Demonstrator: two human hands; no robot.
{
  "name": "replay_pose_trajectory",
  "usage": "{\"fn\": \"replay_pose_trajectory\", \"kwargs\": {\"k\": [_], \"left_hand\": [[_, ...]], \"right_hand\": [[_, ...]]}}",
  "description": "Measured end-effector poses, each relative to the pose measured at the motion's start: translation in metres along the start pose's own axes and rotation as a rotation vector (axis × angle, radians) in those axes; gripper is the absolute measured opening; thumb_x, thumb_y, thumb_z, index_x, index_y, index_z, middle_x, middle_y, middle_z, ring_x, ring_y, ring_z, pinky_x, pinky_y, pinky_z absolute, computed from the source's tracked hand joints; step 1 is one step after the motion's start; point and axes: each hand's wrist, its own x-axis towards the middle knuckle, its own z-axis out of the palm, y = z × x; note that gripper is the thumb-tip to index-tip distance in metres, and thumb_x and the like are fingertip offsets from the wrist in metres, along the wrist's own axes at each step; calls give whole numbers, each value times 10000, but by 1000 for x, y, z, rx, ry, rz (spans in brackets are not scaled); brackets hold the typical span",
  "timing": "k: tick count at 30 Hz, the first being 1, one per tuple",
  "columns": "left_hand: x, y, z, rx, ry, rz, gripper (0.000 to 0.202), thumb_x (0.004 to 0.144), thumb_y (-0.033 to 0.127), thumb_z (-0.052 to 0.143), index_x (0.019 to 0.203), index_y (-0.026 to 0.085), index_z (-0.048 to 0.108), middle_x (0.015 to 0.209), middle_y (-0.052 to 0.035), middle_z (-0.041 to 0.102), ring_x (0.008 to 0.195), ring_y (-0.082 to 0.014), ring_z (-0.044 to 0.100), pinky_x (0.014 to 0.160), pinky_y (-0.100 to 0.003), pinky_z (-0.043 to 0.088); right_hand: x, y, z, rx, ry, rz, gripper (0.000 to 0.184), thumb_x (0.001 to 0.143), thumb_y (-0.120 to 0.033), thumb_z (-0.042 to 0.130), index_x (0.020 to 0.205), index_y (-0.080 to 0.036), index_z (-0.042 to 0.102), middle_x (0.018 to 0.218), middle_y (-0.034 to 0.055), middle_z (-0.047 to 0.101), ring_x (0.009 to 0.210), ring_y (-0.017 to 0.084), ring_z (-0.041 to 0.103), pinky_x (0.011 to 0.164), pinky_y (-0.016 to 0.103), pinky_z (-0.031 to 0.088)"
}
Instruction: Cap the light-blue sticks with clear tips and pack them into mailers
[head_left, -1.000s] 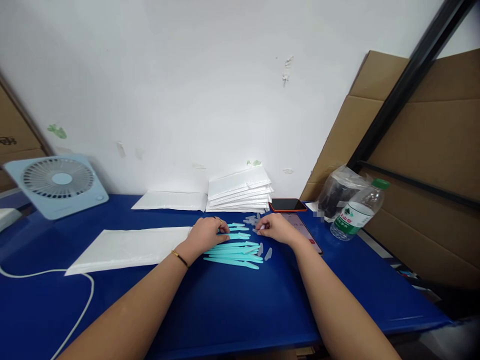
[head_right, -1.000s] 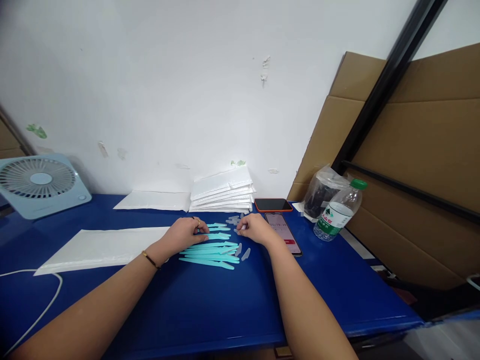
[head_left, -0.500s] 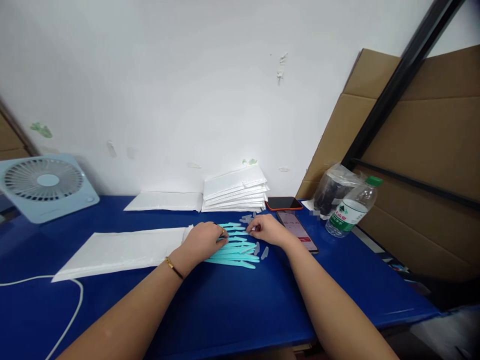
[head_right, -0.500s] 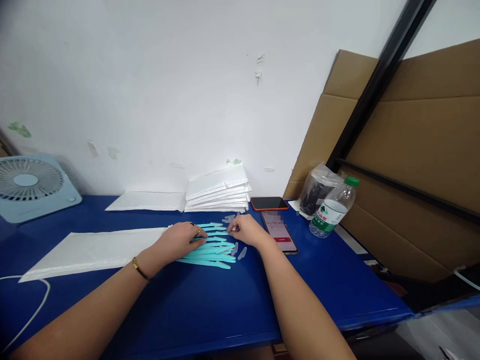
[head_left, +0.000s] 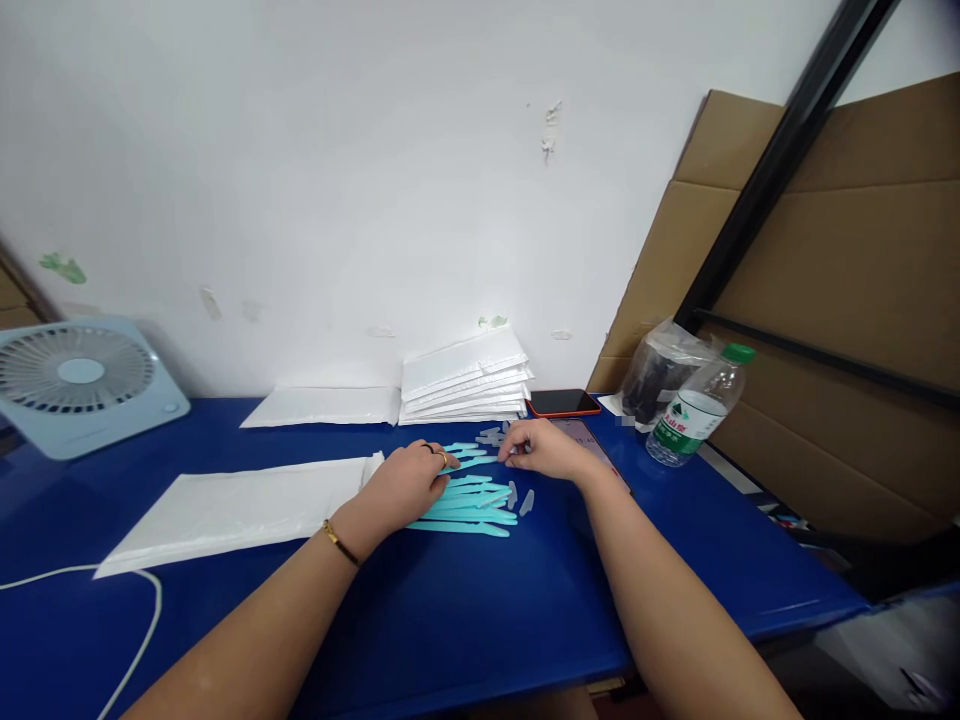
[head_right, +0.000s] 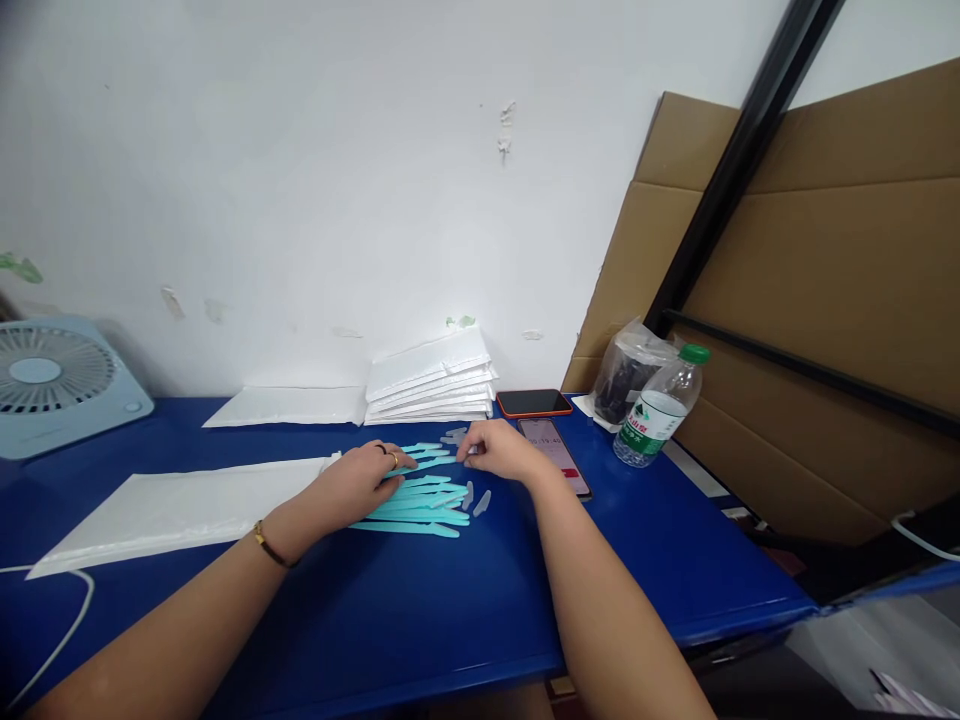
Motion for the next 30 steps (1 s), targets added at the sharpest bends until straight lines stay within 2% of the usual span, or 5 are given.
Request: {"fn": "replay_pose_trajectory", "kwargs": {"k": [3, 7, 13, 20, 30], "left_hand": [[-4, 5, -4, -17, -64, 2, 337, 821, 220, 386, 1066, 230, 616, 1083, -59, 619, 985, -203, 552, 850, -306, 422], [-9, 11, -6, 23, -151, -26, 339, 812, 228, 386, 1057, 225, 621, 992, -75, 658, 928, -233, 588, 795, -342, 448], [-18, 22, -5, 42, -151, -3, 338, 830, 248, 372, 1102, 232, 572, 967, -72, 660, 866, -223, 610, 762, -339, 458], [-24, 34, -1, 45, -133, 0, 368, 832, 314, 393, 1167, 215, 508, 1027, -88, 636, 860, -230, 611, 701, -317, 463], [-23, 31, -1, 30, -133, 3, 453, 837, 410, 375, 1237, 210, 447, 1022, -98, 635, 873, -239, 605, 700, -322, 453]], "right_hand": [[-7, -3, -10, 51, -237, -17, 204, 640, -260, 690, 833, -201, 717, 798, 22, 632, 636, 106, 547, 563, 193, 406], [-10, 2, -10, 68, -328, 45, 213, 600, -328, 713, 769, -198, 722, 718, 8, 649, 594, 107, 543, 548, 197, 399], [-11, 17, -13, -31, -139, 252, 177, 590, -292, 705, 727, -180, 710, 642, -5, 655, 582, 121, 562, 509, 195, 367], [3, 4, 7, 3, -43, 110, 192, 652, -334, 677, 755, -176, 719, 689, 20, 674, 617, 125, 574, 552, 202, 379], [2, 6, 10, 35, -58, 102, 168, 680, -282, 652, 797, -177, 712, 705, 22, 677, 629, 126, 600, 568, 199, 418]]}}
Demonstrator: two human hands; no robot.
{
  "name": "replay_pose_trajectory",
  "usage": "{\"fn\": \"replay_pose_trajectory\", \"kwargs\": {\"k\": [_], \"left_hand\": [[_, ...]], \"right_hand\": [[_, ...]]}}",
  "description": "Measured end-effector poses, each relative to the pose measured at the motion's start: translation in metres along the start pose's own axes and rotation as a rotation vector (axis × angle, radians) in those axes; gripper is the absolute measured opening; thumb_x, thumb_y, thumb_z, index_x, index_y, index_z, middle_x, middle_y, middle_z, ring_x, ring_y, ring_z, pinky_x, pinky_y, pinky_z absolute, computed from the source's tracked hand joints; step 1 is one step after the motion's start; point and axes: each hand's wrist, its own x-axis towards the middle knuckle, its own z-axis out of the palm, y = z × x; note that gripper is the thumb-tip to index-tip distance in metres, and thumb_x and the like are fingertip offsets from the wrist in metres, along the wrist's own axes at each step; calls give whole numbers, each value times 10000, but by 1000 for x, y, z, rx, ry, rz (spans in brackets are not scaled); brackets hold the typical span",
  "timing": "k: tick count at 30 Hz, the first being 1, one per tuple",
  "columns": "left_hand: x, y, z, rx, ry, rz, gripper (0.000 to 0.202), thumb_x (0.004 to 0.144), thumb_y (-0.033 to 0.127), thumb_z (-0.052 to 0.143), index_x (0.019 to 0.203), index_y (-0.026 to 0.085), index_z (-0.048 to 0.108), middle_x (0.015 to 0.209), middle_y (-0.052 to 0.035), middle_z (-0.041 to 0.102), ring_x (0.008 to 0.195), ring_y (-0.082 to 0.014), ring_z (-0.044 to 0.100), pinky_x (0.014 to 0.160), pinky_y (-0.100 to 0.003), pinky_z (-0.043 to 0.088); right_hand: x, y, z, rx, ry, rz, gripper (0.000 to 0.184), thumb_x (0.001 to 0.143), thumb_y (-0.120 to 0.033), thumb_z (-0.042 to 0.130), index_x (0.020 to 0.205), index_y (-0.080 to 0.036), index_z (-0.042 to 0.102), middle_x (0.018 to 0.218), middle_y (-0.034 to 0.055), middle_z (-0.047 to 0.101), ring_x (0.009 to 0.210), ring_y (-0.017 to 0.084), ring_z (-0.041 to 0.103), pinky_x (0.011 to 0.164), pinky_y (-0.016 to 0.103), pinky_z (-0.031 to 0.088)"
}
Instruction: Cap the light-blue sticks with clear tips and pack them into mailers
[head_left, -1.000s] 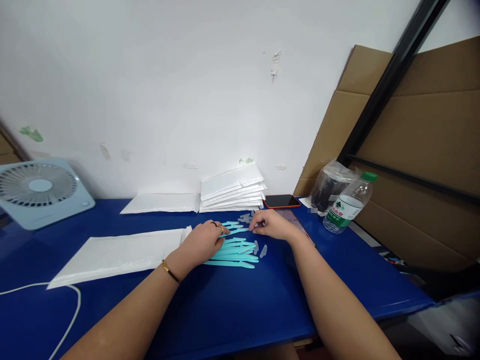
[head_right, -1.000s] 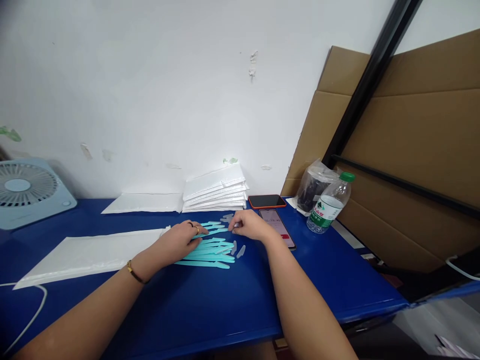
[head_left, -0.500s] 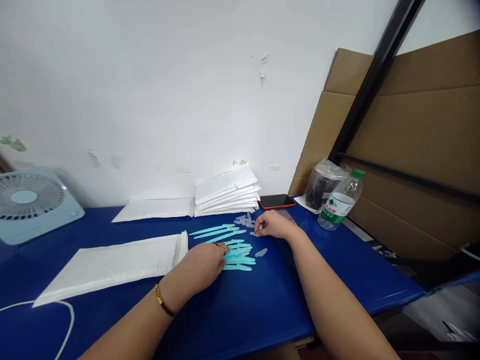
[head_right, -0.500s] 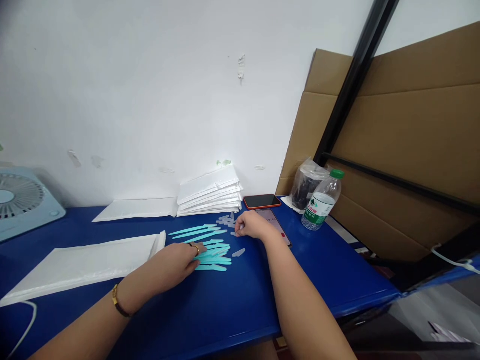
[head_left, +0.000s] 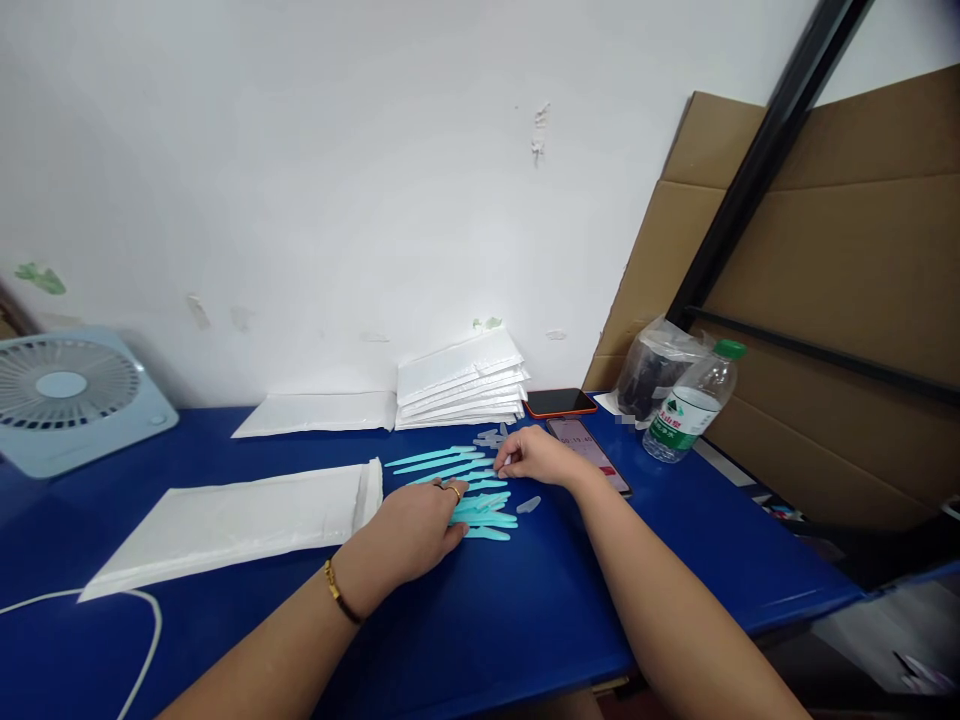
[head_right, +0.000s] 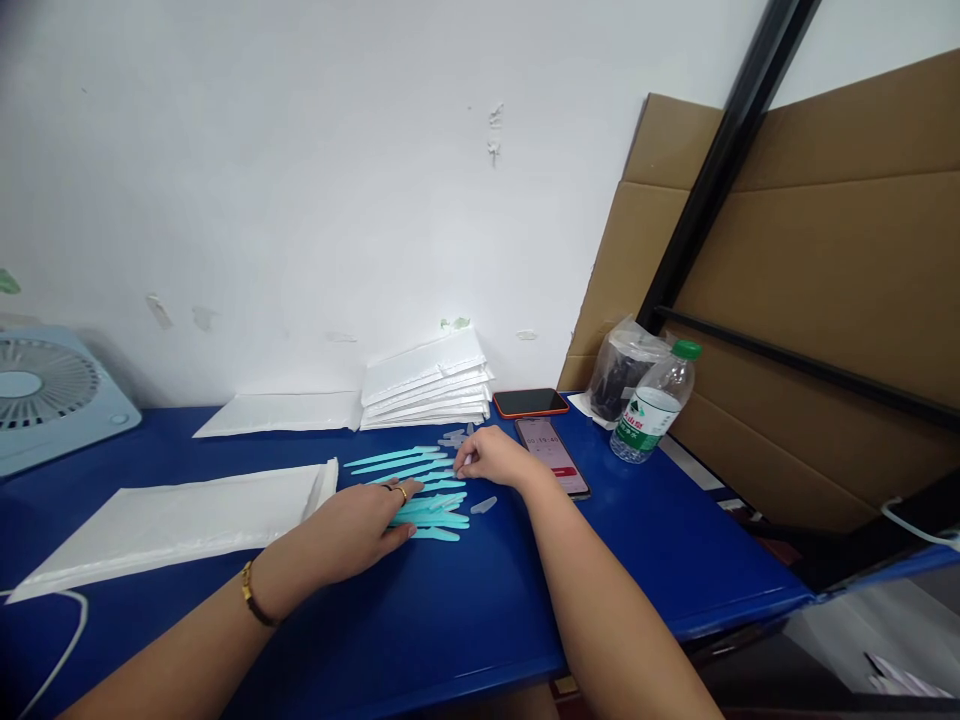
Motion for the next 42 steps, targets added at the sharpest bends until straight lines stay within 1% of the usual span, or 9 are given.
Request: {"fn": "replay_pose_trajectory", "kwargs": {"k": [7, 12, 15, 18, 20, 23, 27, 33, 42], "left_hand": [[8, -3, 2, -48, 1, 16, 515, 851, 453, 350, 1296, 197, 393, 1202, -113, 558, 1019, -258, 554, 853, -360, 399], [9, -4, 4, -53, 43, 24, 550, 863, 465, 340, 1346, 204, 320, 1327, -109, 450, 1206, -253, 414, 992, -392, 292], [12, -4, 5, -56, 97, 64, 455, 871, 412, 358, 1288, 239, 405, 1314, -78, 463, 1195, -230, 419, 961, -357, 333], [22, -7, 9, -35, 148, 12, 332, 874, 308, 368, 1141, 218, 543, 1093, -84, 599, 1043, -216, 517, 865, -324, 396], [30, -13, 13, -12, 184, -45, 263, 855, 270, 403, 1013, 201, 601, 991, -85, 620, 978, -215, 537, 825, -317, 404], [39, -23, 18, -47, 181, -98, 164, 814, 273, 480, 868, 199, 616, 909, -57, 628, 867, -193, 567, 734, -282, 409], [41, -33, 21, -147, 141, -184, 118, 775, 289, 531, 770, 194, 602, 811, -27, 634, 748, -163, 578, 619, -246, 391], [41, -38, 20, -212, 133, -215, 95, 760, 278, 546, 747, 199, 597, 782, -13, 636, 704, -145, 577, 587, -230, 377], [41, -38, 20, -220, 136, -209, 107, 759, 291, 533, 748, 206, 597, 779, -10, 639, 699, -150, 574, 583, -236, 383]], "right_hand": [[10, -12, 15, -32, 114, -55, 139, 701, -181, 624, 806, -184, 715, 785, 40, 665, 678, 123, 589, 605, 205, 412], [-4, -10, -8, -8, 102, -10, 224, 662, -281, 673, 856, -173, 702, 783, 32, 650, 662, 119, 570, 604, 204, 413], [-17, -9, -24, 1, -66, 20, 317, 574, -374, 726, 828, -184, 709, 775, 10, 639, 636, 113, 548, 552, 191, 398], [-22, -7, -26, 10, -292, 66, 329, 523, -408, 740, 760, -182, 712, 661, -16, 625, 570, 104, 530, 505, 188, 377], [-21, -4, -23, 16, -350, 96, 292, 524, -397, 735, 714, -177, 705, 612, -20, 618, 543, 102, 525, 493, 190, 372], [-19, 4, -20, 9, -323, 195, 251, 527, -360, 732, 694, -177, 692, 573, -16, 617, 515, 107, 529, 478, 198, 372], [-16, 11, -19, 77, -189, 283, 155, 587, -249, 667, 720, -169, 666, 612, 3, 643, 518, 110, 551, 475, 195, 390], [-7, 0, -11, 67, -38, 124, 149, 625, -253, 648, 741, -164, 673, 638, -6, 636, 566, 102, 543, 498, 180, 379], [-8, -4, -12, 49, -55, 82, 159, 636, -272, 658, 741, -154, 679, 647, 4, 638, 587, 112, 559, 507, 178, 385]]}}
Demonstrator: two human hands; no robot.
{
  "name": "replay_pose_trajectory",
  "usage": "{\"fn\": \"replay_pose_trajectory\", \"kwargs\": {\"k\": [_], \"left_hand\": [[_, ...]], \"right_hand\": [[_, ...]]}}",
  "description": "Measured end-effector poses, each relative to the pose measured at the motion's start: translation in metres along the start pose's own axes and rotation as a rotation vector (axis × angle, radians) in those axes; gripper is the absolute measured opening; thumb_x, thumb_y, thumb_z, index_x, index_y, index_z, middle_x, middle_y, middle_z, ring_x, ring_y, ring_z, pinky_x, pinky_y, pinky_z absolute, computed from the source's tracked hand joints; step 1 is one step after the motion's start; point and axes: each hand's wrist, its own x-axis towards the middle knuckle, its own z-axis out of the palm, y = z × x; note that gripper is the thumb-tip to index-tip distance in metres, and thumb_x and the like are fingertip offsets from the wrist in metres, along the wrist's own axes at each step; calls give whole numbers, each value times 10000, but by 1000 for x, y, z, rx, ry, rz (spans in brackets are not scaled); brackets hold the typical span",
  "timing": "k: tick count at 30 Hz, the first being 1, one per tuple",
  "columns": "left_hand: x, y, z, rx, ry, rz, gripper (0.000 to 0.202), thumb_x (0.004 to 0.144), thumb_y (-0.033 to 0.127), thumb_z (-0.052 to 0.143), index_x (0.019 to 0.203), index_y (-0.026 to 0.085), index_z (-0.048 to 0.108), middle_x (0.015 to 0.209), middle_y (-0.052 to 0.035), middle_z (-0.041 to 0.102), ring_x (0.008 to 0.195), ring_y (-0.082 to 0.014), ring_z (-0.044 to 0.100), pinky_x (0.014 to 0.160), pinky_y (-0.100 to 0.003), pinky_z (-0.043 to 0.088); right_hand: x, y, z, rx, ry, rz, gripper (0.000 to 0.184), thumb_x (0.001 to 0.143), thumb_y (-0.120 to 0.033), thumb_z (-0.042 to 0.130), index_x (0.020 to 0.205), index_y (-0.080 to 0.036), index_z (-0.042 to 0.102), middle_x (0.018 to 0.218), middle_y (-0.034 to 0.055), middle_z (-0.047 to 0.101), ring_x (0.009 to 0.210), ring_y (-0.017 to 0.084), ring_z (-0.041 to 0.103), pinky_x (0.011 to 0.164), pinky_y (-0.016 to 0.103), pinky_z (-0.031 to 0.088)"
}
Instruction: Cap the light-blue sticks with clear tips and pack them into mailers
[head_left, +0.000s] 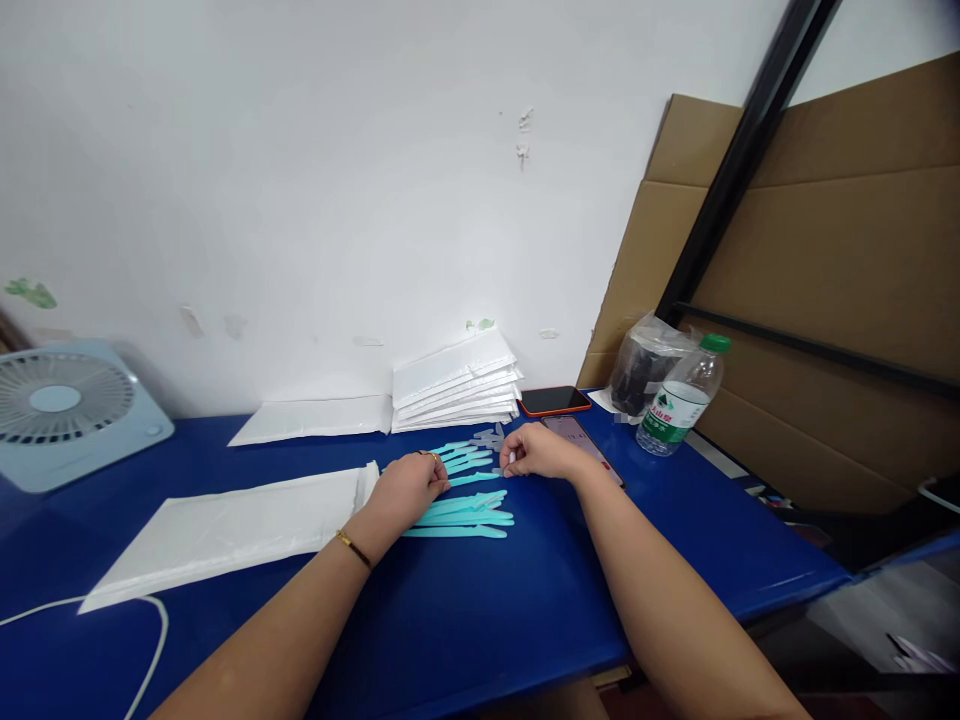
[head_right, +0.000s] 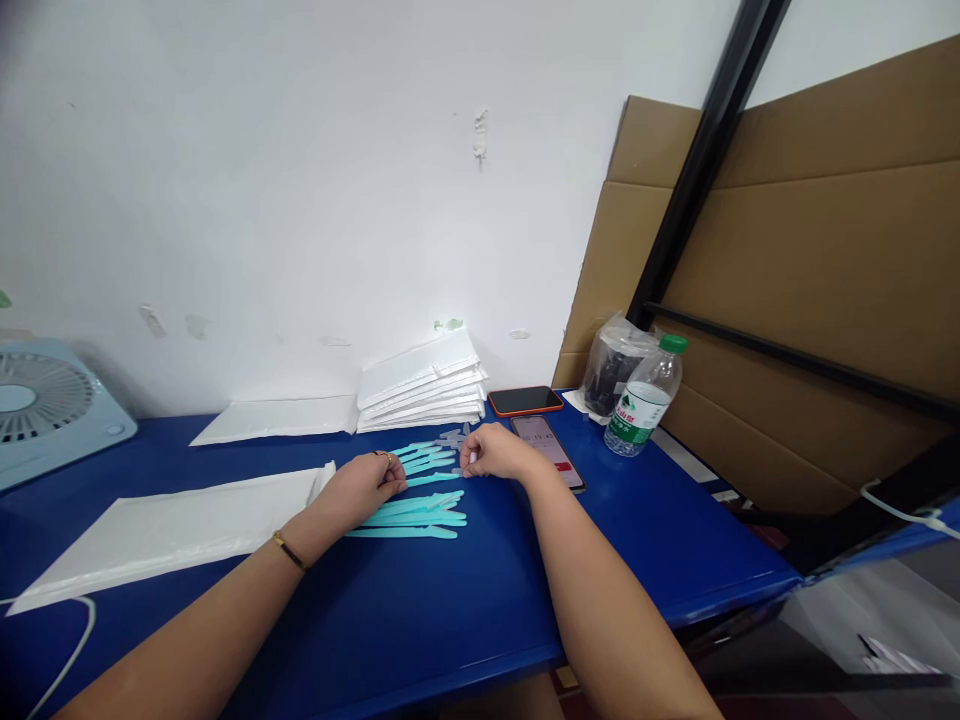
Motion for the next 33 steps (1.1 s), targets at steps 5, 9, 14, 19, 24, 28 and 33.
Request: {"fn": "replay_pose_trajectory", "kwargs": {"k": [5, 9, 14, 19, 24, 28, 33], "left_hand": [[-2, 3, -9, 26, 18, 15, 129, 780, 282, 508, 781, 198, 605, 824, -26, 642, 763, -159, 585, 644, -245, 397], [-3, -2, -17, 69, 72, 11, 131, 780, 285, 497, 807, 208, 600, 832, -22, 642, 786, -165, 580, 673, -255, 400], [-2, -8, -19, 98, 83, 13, 186, 779, 299, 493, 907, 222, 603, 919, -30, 633, 841, -175, 577, 715, -260, 411], [-10, 3, -22, -5, -19, 162, 247, 755, 423, 514, 876, 236, 621, 925, -17, 617, 826, -169, 569, 672, -247, 413], [-18, 11, -16, -30, -136, 241, 242, 706, 433, 567, 824, 228, 619, 818, -1, 621, 743, -152, 556, 634, -235, 397], [-16, 10, -10, -69, -136, 209, 202, 723, 398, 545, 800, 220, 603, 809, 1, 620, 723, -146, 548, 615, -231, 381], [-11, 6, -13, -146, -61, 99, 228, 773, 405, 475, 782, 204, 580, 717, -6, 600, 659, -146, 530, 573, -235, 349]], "right_hand": [[10, -10, 16, 24, 77, -50, 142, 664, -266, 644, 754, -158, 667, 640, 2, 623, 593, 111, 563, 540, 183, 397], [15, -14, 21, 51, 194, -103, 131, 696, -253, 623, 781, -160, 660, 661, 6, 621, 604, 103, 555, 567, 184, 401], [7, -1, 0, -86, 380, 10, 105, 721, -203, 571, 770, -166, 656, 692, 11, 630, 622, 108, 553, 586, 197, 386], [5, 14, -5, -198, 377, 36, 92, 710, -201, 584, 748, -173, 663, 744, 24, 629, 672, 127, 555, 616, 212, 379], [16, 15, 12, -328, 331, -14, 93, 703, -203, 596, 766, -170, 656, 845, 53, 597, 752, 146, 548, 674, 220, 380], [19, 12, 18, -392, 331, -3, 84, 722, -169, 542, 739, -152, 623, 850, 68, 588, 733, 137, 541, 671, 218, 373], [14, 10, 10, -124, 426, -42, 89, 752, -202, 499, 778, -164, 575, 742, 18, 583, 639, 112, 514, 608, 210, 384]]}}
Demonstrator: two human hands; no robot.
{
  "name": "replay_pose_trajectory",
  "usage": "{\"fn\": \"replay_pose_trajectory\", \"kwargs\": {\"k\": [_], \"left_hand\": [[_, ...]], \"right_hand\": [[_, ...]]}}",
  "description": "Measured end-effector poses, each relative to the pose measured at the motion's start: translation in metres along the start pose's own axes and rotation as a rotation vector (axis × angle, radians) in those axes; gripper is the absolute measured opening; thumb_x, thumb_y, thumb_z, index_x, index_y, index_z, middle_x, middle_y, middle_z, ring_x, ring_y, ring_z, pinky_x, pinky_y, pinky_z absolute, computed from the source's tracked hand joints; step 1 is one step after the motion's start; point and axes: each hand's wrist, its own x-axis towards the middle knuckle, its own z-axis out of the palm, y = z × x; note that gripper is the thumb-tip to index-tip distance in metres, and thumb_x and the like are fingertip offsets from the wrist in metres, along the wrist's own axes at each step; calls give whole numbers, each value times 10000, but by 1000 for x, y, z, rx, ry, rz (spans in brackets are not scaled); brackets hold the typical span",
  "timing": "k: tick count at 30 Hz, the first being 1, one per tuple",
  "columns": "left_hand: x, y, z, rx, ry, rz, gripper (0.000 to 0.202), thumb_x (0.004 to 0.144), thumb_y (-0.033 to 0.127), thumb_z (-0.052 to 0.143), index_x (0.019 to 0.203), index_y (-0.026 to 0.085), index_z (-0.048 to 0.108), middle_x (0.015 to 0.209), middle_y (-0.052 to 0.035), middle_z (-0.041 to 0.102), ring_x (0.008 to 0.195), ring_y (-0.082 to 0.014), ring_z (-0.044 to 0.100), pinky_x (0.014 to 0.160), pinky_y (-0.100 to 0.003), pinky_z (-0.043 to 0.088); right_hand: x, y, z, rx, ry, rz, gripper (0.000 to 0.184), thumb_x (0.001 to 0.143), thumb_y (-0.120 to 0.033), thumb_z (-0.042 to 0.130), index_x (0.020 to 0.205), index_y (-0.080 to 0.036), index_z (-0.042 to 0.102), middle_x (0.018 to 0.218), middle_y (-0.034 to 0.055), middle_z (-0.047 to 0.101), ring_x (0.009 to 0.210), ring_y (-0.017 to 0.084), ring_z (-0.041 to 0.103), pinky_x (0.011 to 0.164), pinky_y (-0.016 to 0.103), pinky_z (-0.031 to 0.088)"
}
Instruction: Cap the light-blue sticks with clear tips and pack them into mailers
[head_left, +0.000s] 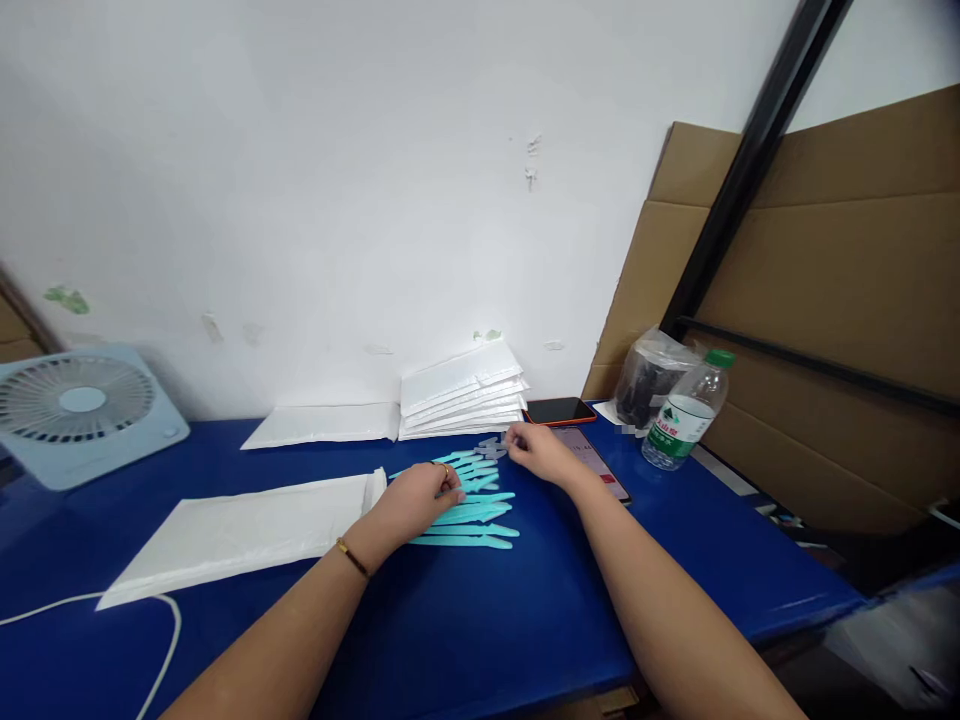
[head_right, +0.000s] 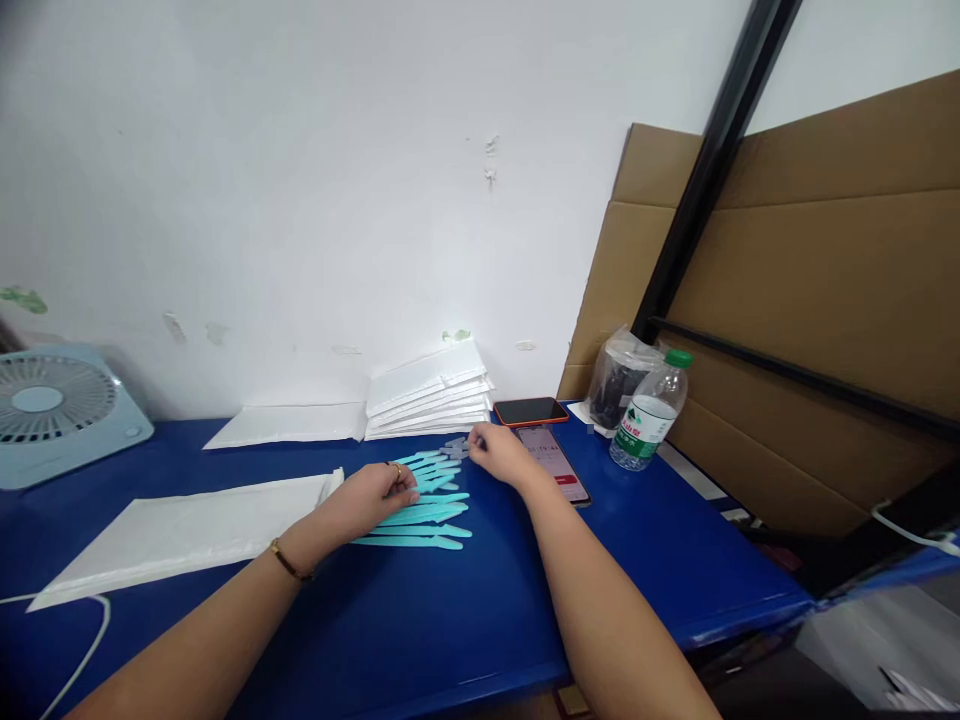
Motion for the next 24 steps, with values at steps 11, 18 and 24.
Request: {"fn": "replay_pose_trajectory", "kwargs": {"k": [11, 18, 24], "left_hand": [[0, -11, -11, -99, 196, -21, 293, 856, 369, 291, 731, 198, 493, 737, -11, 561, 692, -150, 511, 607, -243, 344], [-1, -9, -16, 50, 236, -45, 195, 786, 307, 373, 638, 197, 437, 586, 18, 452, 540, -126, 408, 509, -242, 244], [-5, -5, -16, 51, 242, -22, 152, 749, 265, 399, 621, 192, 435, 580, 20, 453, 525, -117, 388, 514, -250, 240]], "right_hand": [[-3, -23, -7, 273, 81, -68, 226, 820, -310, 491, 976, -189, 602, 809, 47, 647, 750, 160, 602, 676, 271, 463], [-5, -42, -4, -94, 298, -462, 235, 860, -155, 417, 996, -218, 598, 946, 71, 621, 898, 180, 550, 803, 333, 451], [-6, -42, 0, -150, 350, -512, 270, 859, -132, 416, 1036, -226, 597, 978, 74, 606, 923, 178, 551, 817, 325, 461]]}}
